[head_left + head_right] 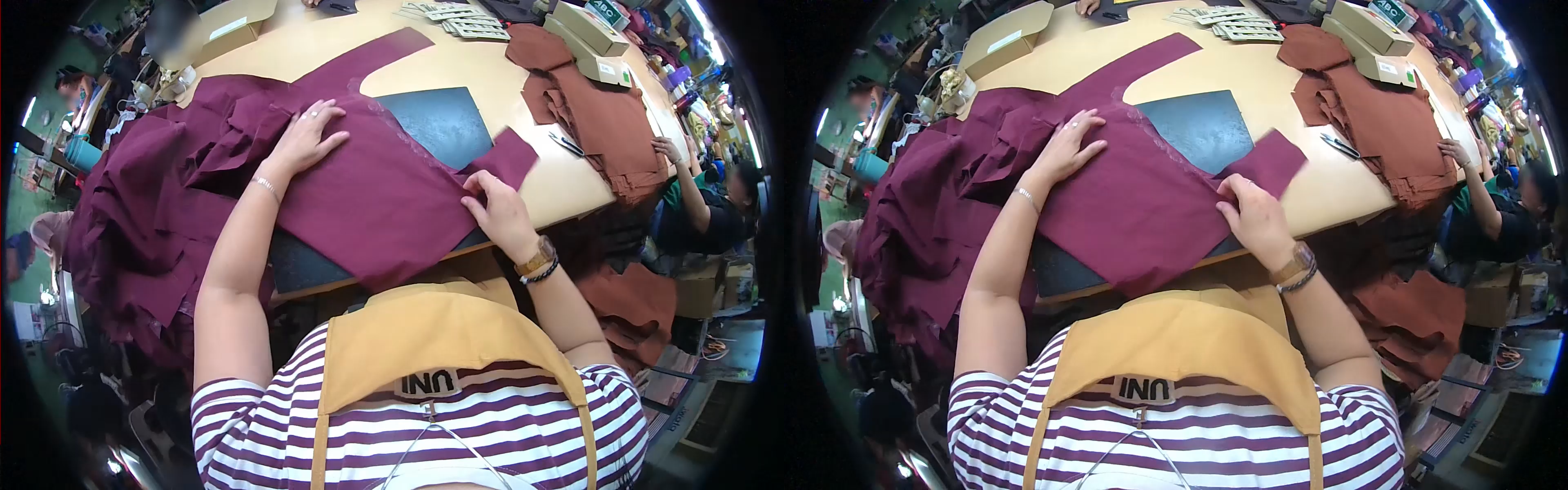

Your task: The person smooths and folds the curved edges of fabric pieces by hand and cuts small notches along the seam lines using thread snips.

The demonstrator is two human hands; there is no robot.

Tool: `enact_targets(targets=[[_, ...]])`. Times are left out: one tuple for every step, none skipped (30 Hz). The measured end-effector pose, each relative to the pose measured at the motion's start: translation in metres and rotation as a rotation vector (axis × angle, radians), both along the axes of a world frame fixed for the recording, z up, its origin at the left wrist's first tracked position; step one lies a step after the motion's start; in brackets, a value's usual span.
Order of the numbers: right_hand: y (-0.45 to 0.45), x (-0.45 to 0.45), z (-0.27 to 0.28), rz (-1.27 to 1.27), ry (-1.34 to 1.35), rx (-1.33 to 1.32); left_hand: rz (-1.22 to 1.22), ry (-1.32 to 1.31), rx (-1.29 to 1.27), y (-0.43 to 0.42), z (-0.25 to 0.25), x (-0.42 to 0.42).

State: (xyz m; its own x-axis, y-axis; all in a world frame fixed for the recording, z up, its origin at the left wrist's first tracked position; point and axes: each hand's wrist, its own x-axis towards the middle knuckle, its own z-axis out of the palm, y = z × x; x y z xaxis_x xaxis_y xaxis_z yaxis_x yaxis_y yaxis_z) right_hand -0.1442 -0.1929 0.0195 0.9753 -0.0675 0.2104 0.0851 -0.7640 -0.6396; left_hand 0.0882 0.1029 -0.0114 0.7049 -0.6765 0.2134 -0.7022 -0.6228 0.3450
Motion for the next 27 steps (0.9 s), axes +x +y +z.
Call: enact_targets(targets=[[-0.004,0.005,0.005,0.026,0.003,-0.096,0.04,-0.019,0.03,0.004,0.001,-0.011],[-0.012,0.013,0.014,0.046,0.003,-0.191,0.074,-0.044,0.06,0.008,0.001,-0.022],[-0.022,0.023,0.018,0.059,0.004,-0.283,0.104,-0.07,0.093,0.012,0.003,-0.035],[-0.04,0.04,0.018,0.026,0.068,-0.363,0.136,-0.061,0.216,0.01,0.016,-0.057],[-0.057,0.062,0.017,-0.01,0.135,-0.438,0.167,-0.054,0.342,0.003,0.035,-0.08],[-0.069,0.083,0.025,-0.052,0.076,-0.504,0.127,0.061,0.429,-0.008,0.062,-0.101],[-0.081,0.101,0.032,-0.092,0.02,-0.572,0.091,0.178,0.516,-0.016,0.08,-0.117],[-0.092,0.124,0.033,-0.12,-0.109,-0.547,-0.059,0.113,0.405,-0.015,0.071,-0.123],[-0.097,0.14,0.031,-0.144,-0.238,-0.525,-0.206,0.052,0.292,-0.013,0.055,-0.127],[-0.096,0.146,0.025,-0.085,-0.326,-0.509,-0.263,-0.072,0.287,-0.017,0.043,-0.136],[-0.093,0.153,0.018,-0.025,-0.417,-0.495,-0.253,-0.033,0.296,-0.02,0.032,-0.144],[-0.089,0.157,0.015,0.038,-0.504,-0.484,-0.214,-0.014,0.279,-0.022,0.021,-0.152],[-0.078,0.153,0.017,0.088,-0.402,-0.429,-0.174,0.008,0.259,-0.025,0.015,-0.16],[-0.065,0.143,0.013,0.14,-0.293,-0.372,-0.14,0.01,0.262,-0.028,0.011,-0.17],[-0.052,0.132,0.009,0.193,-0.18,-0.314,-0.105,0.017,0.265,-0.032,0.01,-0.182],[-0.045,0.126,0.001,0.235,-0.207,-0.282,-0.102,0.052,0.268,-0.037,0.014,-0.195],[-0.04,0.121,-0.007,0.278,-0.235,-0.25,-0.099,0.057,0.262,-0.041,0.018,-0.205],[-0.033,0.116,-0.012,0.279,-0.243,-0.24,-0.093,0.029,0.265,-0.044,0.024,-0.21],[-0.03,0.113,-0.016,0.289,-0.265,-0.236,-0.086,-0.001,0.268,-0.046,0.027,-0.212],[-0.027,0.111,-0.019,0.3,-0.287,-0.231,-0.057,-0.029,0.185,-0.049,0.026,-0.207],[-0.025,0.109,-0.023,0.312,-0.309,-0.225,-0.026,-0.055,0.102,-0.055,0.027,-0.196],[-0.025,0.109,-0.029,0.31,-0.344,-0.248,-0.008,-0.1,-0.01,-0.061,0.029,-0.18],[-0.024,0.107,-0.032,0.289,-0.342,-0.248,0.022,-0.111,-0.084,-0.069,0.03,-0.162],[-0.022,0.104,-0.034,0.27,-0.34,-0.25,0.064,-0.117,-0.132,-0.076,0.024,-0.14],[-0.02,0.103,-0.034,0.251,-0.341,-0.253,0.101,-0.225,-0.138,-0.081,0.012,-0.119],[-0.02,0.103,-0.035,0.262,-0.337,-0.251,0.092,-0.107,-0.152,-0.085,0.009,-0.099],[-0.02,0.103,-0.035,0.271,-0.334,-0.249,0.048,-0.064,-0.189,-0.087,0.009,-0.086]])
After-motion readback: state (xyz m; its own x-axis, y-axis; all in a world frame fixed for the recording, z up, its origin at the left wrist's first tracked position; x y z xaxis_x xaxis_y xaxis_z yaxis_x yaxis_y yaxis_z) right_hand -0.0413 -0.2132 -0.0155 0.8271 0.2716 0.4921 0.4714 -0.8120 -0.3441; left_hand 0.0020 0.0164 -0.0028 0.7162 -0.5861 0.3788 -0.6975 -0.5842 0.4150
